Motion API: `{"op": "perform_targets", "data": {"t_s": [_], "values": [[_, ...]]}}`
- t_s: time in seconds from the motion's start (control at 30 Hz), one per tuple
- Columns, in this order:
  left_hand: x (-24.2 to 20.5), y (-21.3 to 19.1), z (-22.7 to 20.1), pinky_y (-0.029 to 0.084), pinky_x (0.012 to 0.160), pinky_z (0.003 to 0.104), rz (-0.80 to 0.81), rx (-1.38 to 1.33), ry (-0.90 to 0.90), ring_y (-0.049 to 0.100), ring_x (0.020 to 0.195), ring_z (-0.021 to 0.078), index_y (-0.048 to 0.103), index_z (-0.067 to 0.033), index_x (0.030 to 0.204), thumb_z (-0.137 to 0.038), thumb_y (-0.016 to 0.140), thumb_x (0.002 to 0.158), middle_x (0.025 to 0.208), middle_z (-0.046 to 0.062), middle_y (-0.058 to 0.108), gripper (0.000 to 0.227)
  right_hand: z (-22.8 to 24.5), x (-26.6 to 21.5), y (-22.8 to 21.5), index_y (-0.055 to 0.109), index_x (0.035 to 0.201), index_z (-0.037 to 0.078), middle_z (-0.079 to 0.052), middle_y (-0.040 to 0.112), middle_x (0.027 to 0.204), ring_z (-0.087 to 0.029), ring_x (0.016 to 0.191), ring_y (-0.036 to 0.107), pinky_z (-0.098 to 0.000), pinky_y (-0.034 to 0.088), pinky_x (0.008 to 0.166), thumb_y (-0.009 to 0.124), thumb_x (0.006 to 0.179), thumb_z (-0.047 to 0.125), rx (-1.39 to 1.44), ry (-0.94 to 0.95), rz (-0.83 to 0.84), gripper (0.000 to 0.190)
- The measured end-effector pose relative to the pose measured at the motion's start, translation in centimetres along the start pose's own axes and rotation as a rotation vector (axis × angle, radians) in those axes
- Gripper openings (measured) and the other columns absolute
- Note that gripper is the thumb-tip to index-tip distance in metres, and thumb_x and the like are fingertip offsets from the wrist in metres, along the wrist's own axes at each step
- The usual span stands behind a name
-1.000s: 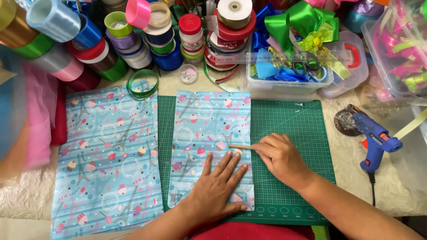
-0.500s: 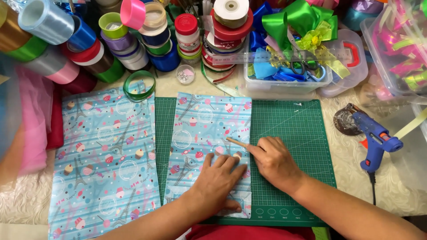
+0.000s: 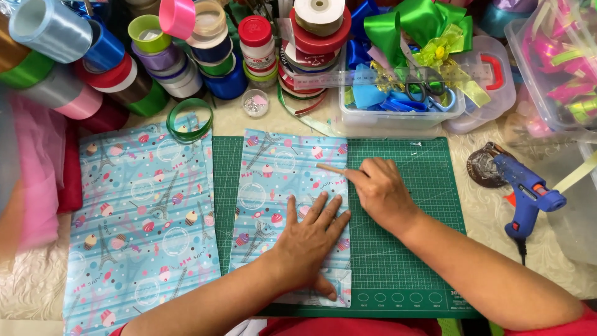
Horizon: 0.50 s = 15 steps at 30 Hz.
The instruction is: Finalizing and organizing patterned paper bags by folding, aligning with a pencil, and stacking them on a cutting mat.
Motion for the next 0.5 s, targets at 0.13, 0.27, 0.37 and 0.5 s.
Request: {"op": "perform_targets", "data": {"t_s": [0.13, 0.27, 0.37, 0.5], "values": [[0.0, -0.4, 0.1, 0.01, 0.104, 0.088, 0.041, -0.048, 0.002, 0.004, 0.155, 0.0419, 0.022, -0.0098, 0.159, -0.085, 0.099, 0.034, 0.169, 0.019, 0.011, 0.165, -3.1, 1.6, 1.8, 0.08, 0.108, 0.013, -0.004, 0.043, 0.077, -0.027, 0.072, 0.049, -0.0413, 0.038, 0.062, 0.067, 0.093, -0.006, 0.016, 0.02, -0.012, 0.027], [-0.4, -0.6, 0.1, 0.014, 0.105, 0.085, -0.042, -0.056, 0.031, 0.01, 0.154, 0.0423, 0.027, -0.0093, 0.158, -0.087, 0.098, 0.031, 0.167, 0.019, 0.018, 0.165, -4.5, 2.3, 2.4, 0.076, 0.101, 0.005, -0.008, 0.051, 0.082, -0.03, 0.078, 0.055, -0.0431, 0.047, 0.069, 0.071, 0.092, -0.006, 0.185, 0.091, 0.033, 0.015], [-1.1, -0.7, 0.0, 0.016, 0.107, 0.082, -0.135, -0.109, 0.088, 0.016, 0.153, 0.0435, 0.035, -0.009, 0.155, -0.084, 0.095, 0.034, 0.166, 0.021, 0.024, 0.154, -3.1, 1.4, 1.5, 0.073, 0.102, 0.006, -0.008, 0.06, 0.088, -0.029, 0.085, 0.061, -0.042, 0.051, 0.076, 0.073, 0.09, -0.003, 0.305, 0.141, 0.123, 0.015], [-2.5, -0.5, -1.8, 0.029, 0.11, 0.074, -0.26, -0.098, 0.185, 0.041, 0.144, 0.0379, 0.059, -0.0108, 0.137, -0.065, 0.096, 0.044, 0.149, 0.017, 0.05, 0.114, 0.8, -2.0, -0.6, 0.072, 0.099, 0.009, -0.003, 0.058, 0.083, -0.024, 0.081, 0.06, -0.0393, 0.05, 0.076, 0.071, 0.089, -0.001, 0.383, 0.141, 0.229, 0.014]]}}
Point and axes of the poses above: each hand's wrist, its own x-axis towards the middle knuckle, its own y-axis out of the palm, z = x × y, the point moved 9 cm from there along x, towards the middle knuckle
